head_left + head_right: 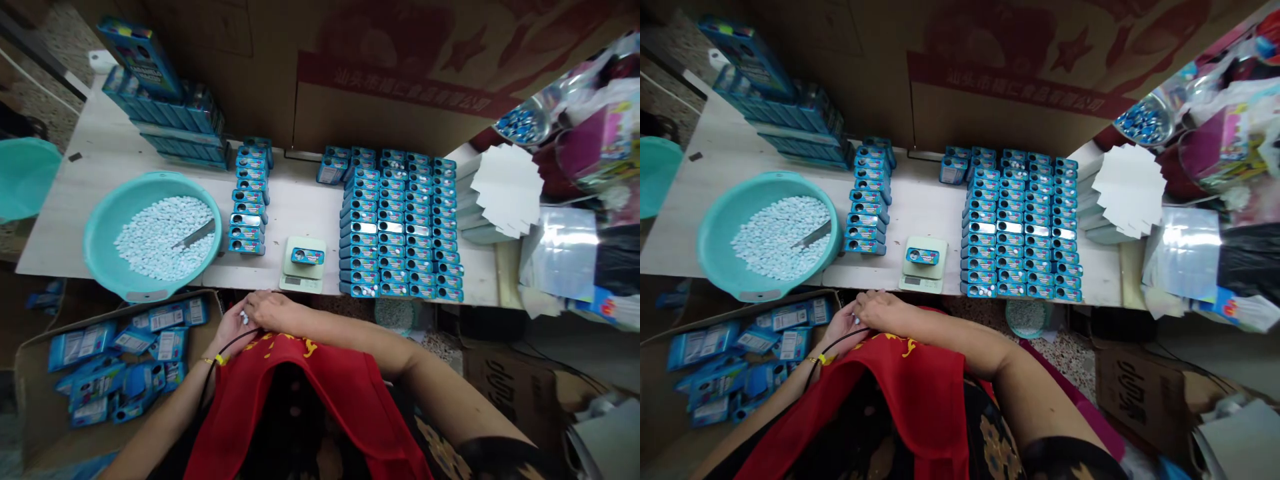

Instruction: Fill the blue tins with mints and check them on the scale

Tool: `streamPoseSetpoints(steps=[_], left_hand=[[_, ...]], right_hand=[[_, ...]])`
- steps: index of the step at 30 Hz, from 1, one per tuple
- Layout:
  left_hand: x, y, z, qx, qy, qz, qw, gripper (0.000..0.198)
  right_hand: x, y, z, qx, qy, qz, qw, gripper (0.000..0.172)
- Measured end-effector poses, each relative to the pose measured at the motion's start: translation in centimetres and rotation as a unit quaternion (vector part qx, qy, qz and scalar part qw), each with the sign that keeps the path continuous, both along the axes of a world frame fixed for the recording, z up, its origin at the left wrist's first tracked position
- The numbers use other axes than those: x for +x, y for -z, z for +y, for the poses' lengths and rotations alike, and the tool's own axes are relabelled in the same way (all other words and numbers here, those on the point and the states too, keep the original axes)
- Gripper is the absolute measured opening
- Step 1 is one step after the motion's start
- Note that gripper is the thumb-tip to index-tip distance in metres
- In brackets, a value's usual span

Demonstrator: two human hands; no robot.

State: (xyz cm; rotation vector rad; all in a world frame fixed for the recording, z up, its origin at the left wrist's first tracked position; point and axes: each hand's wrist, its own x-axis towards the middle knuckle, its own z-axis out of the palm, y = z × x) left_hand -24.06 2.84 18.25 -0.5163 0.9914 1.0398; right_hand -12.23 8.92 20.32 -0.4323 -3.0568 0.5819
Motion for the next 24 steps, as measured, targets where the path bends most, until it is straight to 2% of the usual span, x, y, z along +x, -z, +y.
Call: streamPoseSetpoints(steps=[5, 10, 14, 24], left_hand=[[-0.2, 0.2, -1.1, -0.037, -0.004, -0.001, 0.999, 0.028], [-0.4, 0.9, -1.7, -0.021, -0.018, -0.014, 1.0, 0.025], [0.0, 0.5, -1.3, -0.02, -0.017, -0.016, 1.0, 0.022], [0.9, -0.1, 0.0, -0.011, 0.033, -0.019, 0.999, 0.02]], right_hand=[[-0.2, -0.2, -0.6, -0.017, -0.004, -0.022, 1.0, 0.016], [-0.1, 0.0, -0.2, -0.026, -0.039, -0.004, 0.999, 0.015], [0.5, 0.1, 0.1, -0.053, -0.024, 0.004, 0.998, 0.013], [1.3, 0.3, 1.0, -0.131, -0.025, -0.005, 0.991, 0.012]])
